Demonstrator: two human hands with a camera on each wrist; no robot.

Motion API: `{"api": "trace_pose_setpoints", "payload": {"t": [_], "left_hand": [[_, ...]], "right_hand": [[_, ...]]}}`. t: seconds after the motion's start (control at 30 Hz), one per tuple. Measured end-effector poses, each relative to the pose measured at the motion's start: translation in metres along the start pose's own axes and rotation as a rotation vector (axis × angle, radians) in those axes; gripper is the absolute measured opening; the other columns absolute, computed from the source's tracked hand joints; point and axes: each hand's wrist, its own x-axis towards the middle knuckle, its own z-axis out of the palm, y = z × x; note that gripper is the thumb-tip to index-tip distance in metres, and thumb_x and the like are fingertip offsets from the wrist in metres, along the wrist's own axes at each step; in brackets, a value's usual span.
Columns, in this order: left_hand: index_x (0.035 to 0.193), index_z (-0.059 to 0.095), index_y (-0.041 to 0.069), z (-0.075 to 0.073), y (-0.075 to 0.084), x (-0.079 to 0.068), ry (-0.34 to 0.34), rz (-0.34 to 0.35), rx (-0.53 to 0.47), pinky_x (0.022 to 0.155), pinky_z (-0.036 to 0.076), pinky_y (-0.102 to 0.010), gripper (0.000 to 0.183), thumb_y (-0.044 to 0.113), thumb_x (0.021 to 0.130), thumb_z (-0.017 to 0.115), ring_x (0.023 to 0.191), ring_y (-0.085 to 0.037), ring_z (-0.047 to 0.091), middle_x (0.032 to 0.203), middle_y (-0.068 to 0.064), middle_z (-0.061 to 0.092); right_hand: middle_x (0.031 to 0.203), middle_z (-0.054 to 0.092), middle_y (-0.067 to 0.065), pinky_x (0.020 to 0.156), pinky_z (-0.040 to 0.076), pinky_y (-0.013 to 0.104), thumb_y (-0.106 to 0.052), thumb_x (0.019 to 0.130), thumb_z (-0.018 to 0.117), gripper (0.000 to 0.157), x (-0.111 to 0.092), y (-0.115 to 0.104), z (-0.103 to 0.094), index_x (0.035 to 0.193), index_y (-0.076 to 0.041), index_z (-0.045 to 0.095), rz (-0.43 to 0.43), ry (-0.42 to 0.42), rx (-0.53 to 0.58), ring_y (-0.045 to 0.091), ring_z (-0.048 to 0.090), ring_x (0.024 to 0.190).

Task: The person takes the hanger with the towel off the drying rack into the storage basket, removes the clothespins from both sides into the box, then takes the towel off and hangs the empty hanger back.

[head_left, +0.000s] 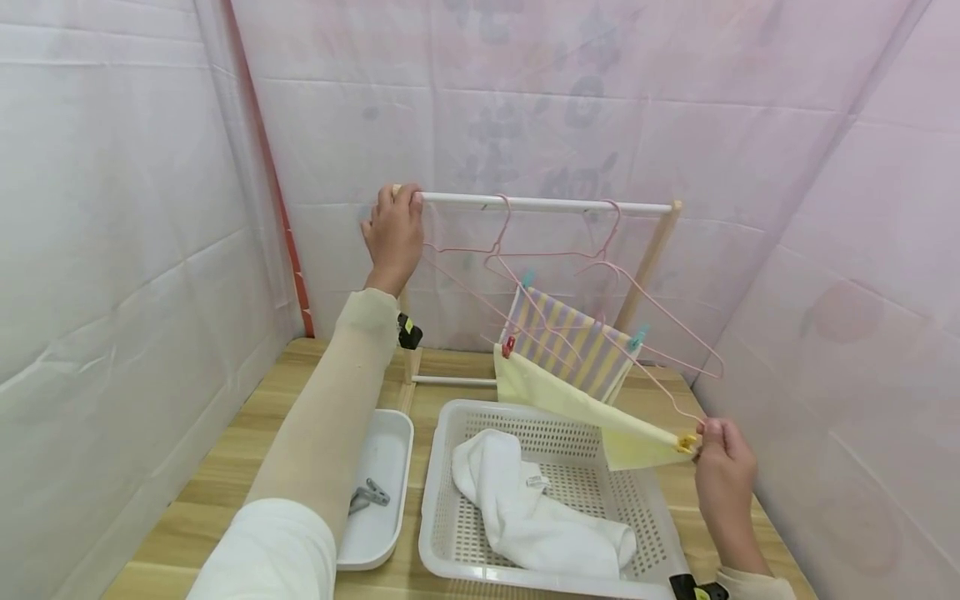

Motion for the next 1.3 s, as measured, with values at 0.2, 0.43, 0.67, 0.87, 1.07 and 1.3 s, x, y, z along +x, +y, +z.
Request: {"api": "trace_pose_setpoints", "payload": {"t": [0.2, 0.43, 0.67, 0.87, 1.07, 1.3], "left_hand": [[0.140, 0.052, 0.028, 0.000, -0.001, 0.001, -0.005, -0.007, -0.006, 0.103, 0.029, -0.049, 0.044, 0.048, 0.109, 0.028, 0.131, -0.024, 0.045, 0.154, -0.001, 0.039], [0.141, 0.052, 0.028, 0.003, -0.003, 0.002, -0.010, -0.009, -0.008, 0.104, 0.029, -0.049, 0.044, 0.048, 0.109, 0.028, 0.131, -0.024, 0.044, 0.154, -0.001, 0.039], [0.141, 0.052, 0.028, 0.002, -0.004, 0.002, -0.004, -0.010, -0.005, 0.104, 0.030, -0.050, 0.046, 0.050, 0.108, 0.027, 0.132, -0.025, 0.045, 0.155, -0.001, 0.038], [0.140, 0.052, 0.027, 0.001, -0.004, 0.002, 0.001, 0.000, -0.013, 0.102, 0.030, -0.049, 0.045, 0.048, 0.109, 0.028, 0.132, -0.026, 0.045, 0.154, -0.001, 0.038], [0.144, 0.050, 0.028, -0.001, -0.003, 0.000, -0.007, 0.006, -0.032, 0.101, 0.031, -0.048, 0.043, 0.046, 0.109, 0.031, 0.132, -0.024, 0.045, 0.155, -0.002, 0.037], [0.156, 0.033, 0.034, 0.002, -0.008, -0.002, -0.029, 0.012, -0.077, 0.111, 0.029, -0.050, 0.048, 0.043, 0.109, 0.035, 0.144, -0.025, 0.038, 0.164, -0.004, 0.023]], "right_hand": [[0.086, 0.055, -0.014, 0.061, 0.046, 0.011, -0.025, 0.109, 0.041, 0.030, -0.003, -0.003, -0.007, 0.099, -0.003, 0.059, 0.027, -0.010, -0.010, 0.000, 0.052, 0.071], [0.085, 0.056, -0.013, 0.063, 0.048, 0.012, -0.025, 0.109, 0.039, 0.031, -0.008, -0.002, -0.017, 0.097, -0.003, 0.058, 0.084, -0.036, -0.025, 0.002, 0.052, 0.073], [0.085, 0.056, -0.013, 0.063, 0.049, 0.012, -0.023, 0.109, 0.041, 0.032, -0.012, 0.004, -0.021, 0.089, -0.002, 0.055, 0.120, -0.033, 0.002, 0.005, 0.050, 0.073], [0.082, 0.054, -0.016, 0.061, 0.047, 0.013, -0.020, 0.108, 0.042, 0.032, -0.018, 0.009, -0.027, 0.087, 0.000, 0.055, 0.147, -0.016, 0.013, 0.005, 0.050, 0.072], [0.087, 0.055, -0.012, 0.064, 0.048, 0.013, -0.022, 0.109, 0.040, 0.032, -0.026, 0.016, -0.035, 0.086, -0.009, 0.058, 0.210, -0.039, 0.027, 0.004, 0.053, 0.075], [0.083, 0.057, -0.017, 0.062, 0.047, 0.012, -0.020, 0.108, 0.043, 0.031, -0.034, 0.022, -0.043, 0.086, -0.006, 0.059, 0.261, 0.009, 0.081, 0.003, 0.053, 0.072]]}}
